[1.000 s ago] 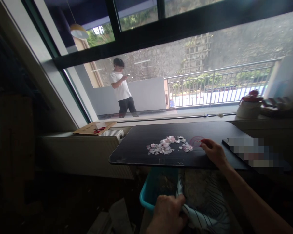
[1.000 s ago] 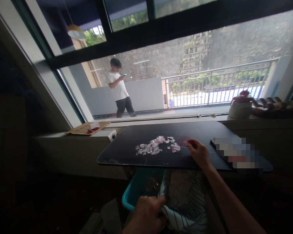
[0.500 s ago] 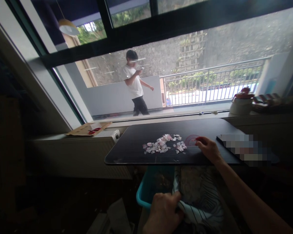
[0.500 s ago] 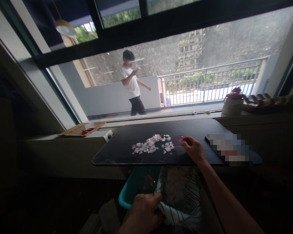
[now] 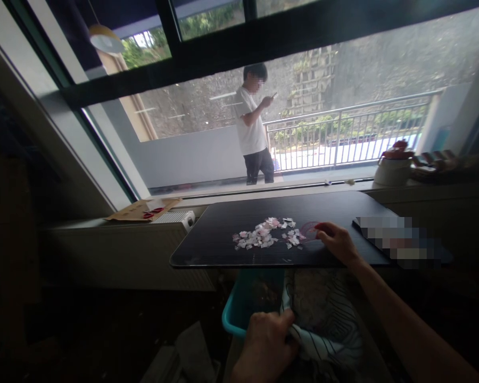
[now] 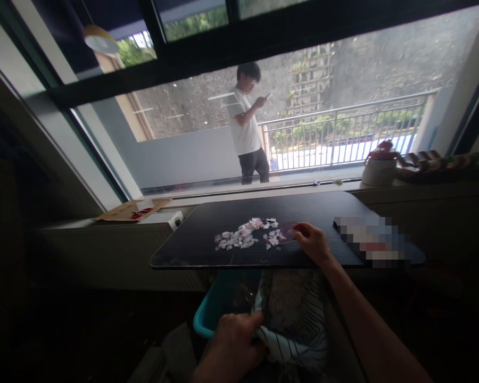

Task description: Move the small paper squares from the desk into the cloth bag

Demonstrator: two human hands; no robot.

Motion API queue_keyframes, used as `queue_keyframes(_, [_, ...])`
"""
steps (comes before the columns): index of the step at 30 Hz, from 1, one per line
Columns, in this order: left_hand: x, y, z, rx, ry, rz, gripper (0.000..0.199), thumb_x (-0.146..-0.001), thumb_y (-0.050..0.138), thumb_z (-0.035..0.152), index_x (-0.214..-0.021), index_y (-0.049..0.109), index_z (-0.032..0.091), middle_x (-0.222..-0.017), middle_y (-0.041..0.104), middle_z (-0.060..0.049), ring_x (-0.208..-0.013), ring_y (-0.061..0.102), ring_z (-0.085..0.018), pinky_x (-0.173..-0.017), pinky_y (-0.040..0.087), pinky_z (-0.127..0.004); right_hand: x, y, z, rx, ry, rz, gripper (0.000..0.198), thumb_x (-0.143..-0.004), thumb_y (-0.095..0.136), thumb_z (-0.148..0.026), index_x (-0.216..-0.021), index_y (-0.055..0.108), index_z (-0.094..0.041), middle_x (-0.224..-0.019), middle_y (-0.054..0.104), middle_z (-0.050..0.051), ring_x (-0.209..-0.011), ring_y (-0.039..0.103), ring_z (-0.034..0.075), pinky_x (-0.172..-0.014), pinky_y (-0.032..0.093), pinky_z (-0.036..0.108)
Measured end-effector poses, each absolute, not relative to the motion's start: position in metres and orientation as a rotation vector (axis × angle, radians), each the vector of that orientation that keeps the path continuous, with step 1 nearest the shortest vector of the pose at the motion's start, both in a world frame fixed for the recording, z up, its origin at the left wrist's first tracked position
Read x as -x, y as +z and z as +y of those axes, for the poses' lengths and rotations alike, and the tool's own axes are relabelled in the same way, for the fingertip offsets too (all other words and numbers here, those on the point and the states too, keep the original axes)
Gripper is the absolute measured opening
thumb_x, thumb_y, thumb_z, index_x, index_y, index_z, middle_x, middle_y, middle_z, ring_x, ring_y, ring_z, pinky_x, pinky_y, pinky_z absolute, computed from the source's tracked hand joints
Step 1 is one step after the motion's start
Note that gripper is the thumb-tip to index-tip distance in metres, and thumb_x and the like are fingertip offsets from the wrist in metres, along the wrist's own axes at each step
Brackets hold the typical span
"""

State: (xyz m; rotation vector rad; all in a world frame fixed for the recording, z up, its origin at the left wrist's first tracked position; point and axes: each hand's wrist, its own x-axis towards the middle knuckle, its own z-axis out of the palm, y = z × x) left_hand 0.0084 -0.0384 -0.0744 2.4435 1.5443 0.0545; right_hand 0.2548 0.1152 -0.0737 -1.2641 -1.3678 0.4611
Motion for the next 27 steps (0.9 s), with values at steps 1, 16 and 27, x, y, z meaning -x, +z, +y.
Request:
queue_keyframes(1, [-0.0083,-0.0741,-0.0386,-2.442,0.050,1.544,0.018,-0.076,0.054,0.032,-0.090,0.062,0.025,-0.085,0.070,-0.001,-0.082,0.067,-0.024,-0.068,0.044,-0.029,-0.2548,-0.0733,0.1149,1.270,0.451,-1.357,0.021,-0.067,0.056,-0.031,-0.080,0.067,-0.019,-0.072,0.072,0.004,-0.071,0.068,0.021,-0.071,0.052,0.034])
queue_keyframes(16, [-0.0096,-0.0689,-0.0397,-2.431,0.036,1.540,0.017,-0.077,0.055,0.030,-0.092,0.061,0.024,-0.085,0.070,-0.003,-0.081,0.066,-0.024,-0.069,0.043,-0.029,-0.2546,-0.0742,0.1146,1.222,0.460,-1.449,0.027,-0.069,0.062,-0.038,-0.085,0.070,-0.019,-0.076,0.073,0.006,-0.071,0.067,0.021,-0.069,0.052,0.034])
queue_keyframes(27, [-0.0094,-0.0701,-0.0394,-2.443,0.049,1.554,0.017,-0.077,0.055,0.031,-0.090,0.062,0.024,-0.083,0.070,-0.002,-0.080,0.066,-0.024,-0.068,0.043,-0.028,-0.2551,-0.0736,0.1136,1.236,0.438,-1.409,0.021,-0.067,0.060,-0.033,-0.080,0.068,-0.019,-0.073,0.072,0.005,-0.069,0.066,0.020,-0.070,0.052,0.034])
